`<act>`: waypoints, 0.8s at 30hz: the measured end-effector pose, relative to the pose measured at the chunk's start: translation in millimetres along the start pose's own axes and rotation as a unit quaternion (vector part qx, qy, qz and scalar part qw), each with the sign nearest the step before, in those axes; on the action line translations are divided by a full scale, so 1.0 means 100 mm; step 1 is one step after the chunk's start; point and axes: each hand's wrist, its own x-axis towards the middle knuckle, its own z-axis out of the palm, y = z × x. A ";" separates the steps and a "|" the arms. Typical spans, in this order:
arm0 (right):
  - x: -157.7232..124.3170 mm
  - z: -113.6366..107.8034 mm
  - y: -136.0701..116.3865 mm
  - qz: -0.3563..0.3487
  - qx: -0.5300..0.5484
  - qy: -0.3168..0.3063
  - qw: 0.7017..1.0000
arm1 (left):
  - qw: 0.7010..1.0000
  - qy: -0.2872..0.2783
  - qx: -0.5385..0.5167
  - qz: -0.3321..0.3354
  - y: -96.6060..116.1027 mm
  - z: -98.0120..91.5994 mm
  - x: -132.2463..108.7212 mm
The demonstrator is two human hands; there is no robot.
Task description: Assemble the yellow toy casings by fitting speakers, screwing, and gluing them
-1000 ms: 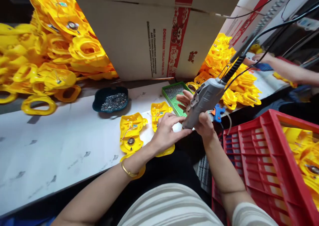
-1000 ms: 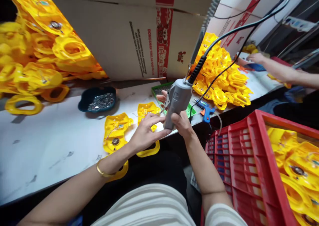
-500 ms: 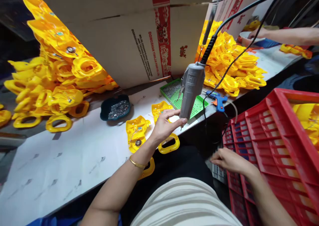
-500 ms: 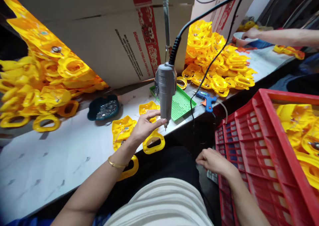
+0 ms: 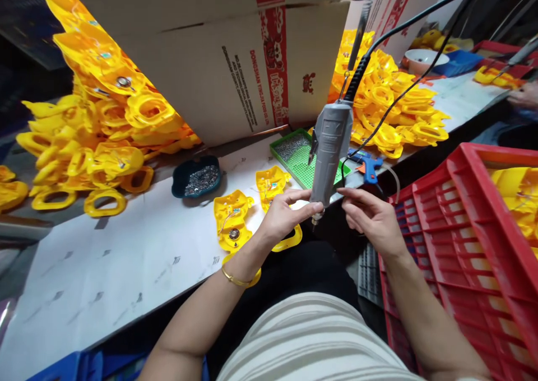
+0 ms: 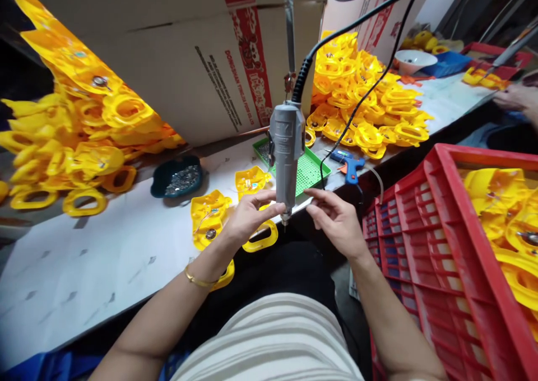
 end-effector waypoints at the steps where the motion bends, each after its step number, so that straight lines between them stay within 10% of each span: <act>1: 0.03 0.05 -0.01 -0.003 0.014 -0.009 1.000 | 1.000 -0.011 -0.007 0.000 0.01 0.02 -0.01; 24: 0.21 0.20 -0.08 -0.036 0.017 -0.011 0.999 | 0.994 0.084 0.022 0.071 -0.11 0.22 -0.14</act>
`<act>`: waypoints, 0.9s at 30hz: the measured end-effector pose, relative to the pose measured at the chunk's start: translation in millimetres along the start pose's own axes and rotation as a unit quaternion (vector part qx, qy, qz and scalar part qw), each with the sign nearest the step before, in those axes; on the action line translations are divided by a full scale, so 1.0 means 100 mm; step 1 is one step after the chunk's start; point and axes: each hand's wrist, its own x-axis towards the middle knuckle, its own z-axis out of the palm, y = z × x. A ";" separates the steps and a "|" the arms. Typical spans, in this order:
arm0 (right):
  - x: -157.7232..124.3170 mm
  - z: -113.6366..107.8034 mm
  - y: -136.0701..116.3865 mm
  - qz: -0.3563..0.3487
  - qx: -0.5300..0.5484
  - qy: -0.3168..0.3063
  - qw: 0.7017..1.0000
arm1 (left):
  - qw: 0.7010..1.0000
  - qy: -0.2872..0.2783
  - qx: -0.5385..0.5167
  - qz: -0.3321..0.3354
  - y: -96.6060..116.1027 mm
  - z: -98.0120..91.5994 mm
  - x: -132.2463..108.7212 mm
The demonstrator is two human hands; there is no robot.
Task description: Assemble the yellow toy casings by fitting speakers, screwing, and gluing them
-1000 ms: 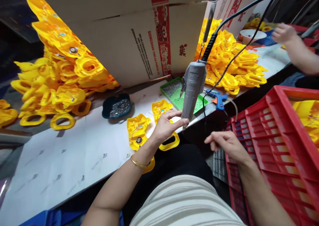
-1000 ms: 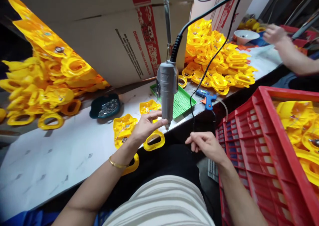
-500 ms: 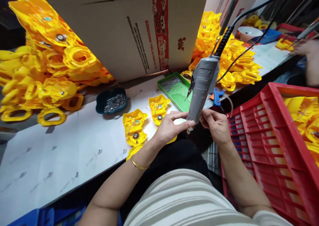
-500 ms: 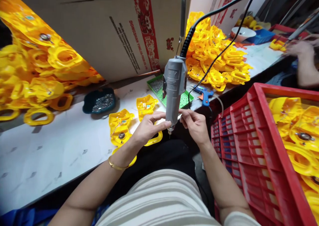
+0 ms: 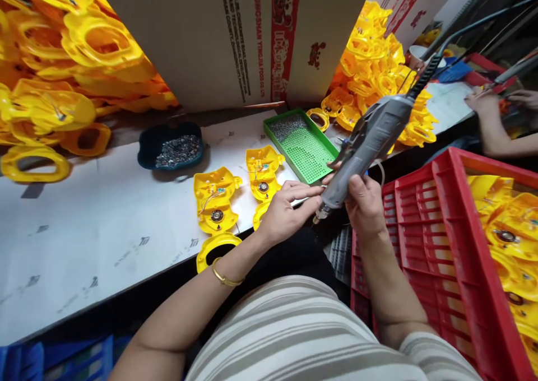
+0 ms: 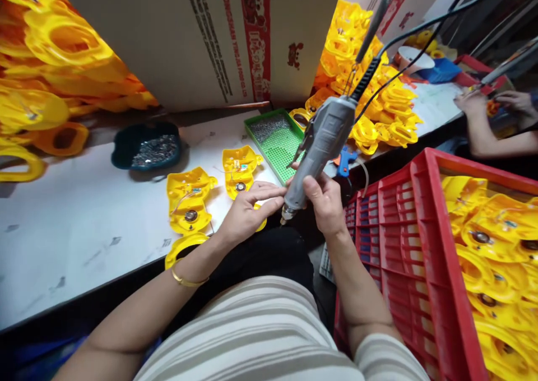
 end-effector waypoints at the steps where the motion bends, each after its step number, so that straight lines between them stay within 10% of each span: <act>1: 0.01 0.01 -0.03 0.003 -0.003 0.015 1.000 | 1.000 0.005 -0.012 -0.006 0.01 -0.02 0.01; 21: 0.16 0.07 -0.13 0.012 0.029 0.076 0.997 | 0.993 0.086 0.077 0.007 0.00 -0.42 -0.11; 27: 0.21 -0.02 -0.09 -0.021 -0.042 0.022 0.999 | 0.885 0.067 0.436 0.148 -0.14 -1.14 -0.45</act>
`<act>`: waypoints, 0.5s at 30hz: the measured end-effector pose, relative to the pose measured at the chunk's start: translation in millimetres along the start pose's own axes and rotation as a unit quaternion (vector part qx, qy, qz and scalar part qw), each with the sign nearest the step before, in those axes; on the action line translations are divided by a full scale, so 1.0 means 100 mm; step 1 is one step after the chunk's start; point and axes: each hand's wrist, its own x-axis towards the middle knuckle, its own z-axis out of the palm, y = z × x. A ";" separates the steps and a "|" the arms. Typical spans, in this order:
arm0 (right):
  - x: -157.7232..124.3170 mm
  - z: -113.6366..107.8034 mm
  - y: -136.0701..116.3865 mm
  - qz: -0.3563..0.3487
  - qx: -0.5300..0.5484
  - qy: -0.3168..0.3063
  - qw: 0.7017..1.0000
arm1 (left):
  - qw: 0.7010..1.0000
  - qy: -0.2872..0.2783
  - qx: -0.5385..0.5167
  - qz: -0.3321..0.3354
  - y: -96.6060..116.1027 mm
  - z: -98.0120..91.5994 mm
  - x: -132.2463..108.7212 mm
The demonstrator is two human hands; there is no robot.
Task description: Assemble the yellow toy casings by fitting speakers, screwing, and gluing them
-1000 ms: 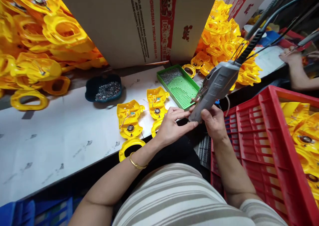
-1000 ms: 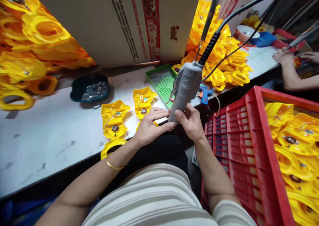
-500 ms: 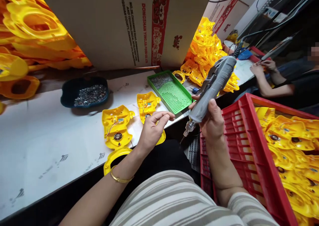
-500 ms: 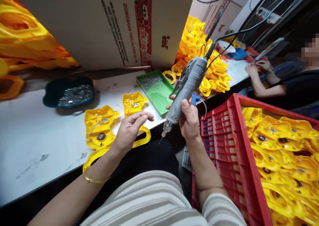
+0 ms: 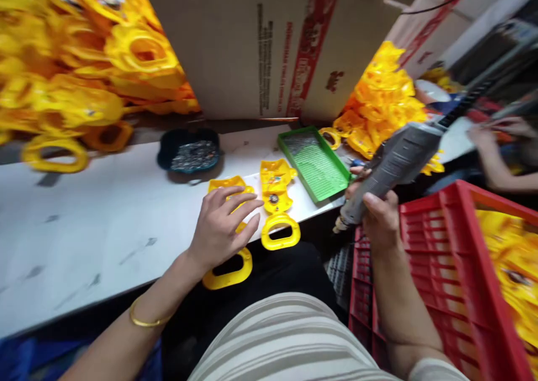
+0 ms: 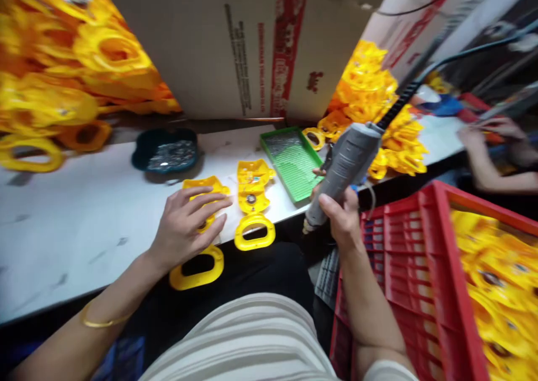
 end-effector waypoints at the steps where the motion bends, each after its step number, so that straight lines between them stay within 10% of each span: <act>1: 0.01 -0.01 0.03 -0.007 -0.024 -0.018 1.000 | 0.998 -0.036 0.046 0.000 -0.10 -0.07 -0.09; 7: 0.09 0.02 0.23 -0.014 -0.002 -0.090 0.996 | 0.970 -0.187 0.131 -0.080 -0.40 -0.16 -0.44; 15: 0.20 0.16 0.22 -0.045 0.054 -0.105 0.992 | 0.971 -0.154 0.114 -0.143 -0.42 0.15 -0.29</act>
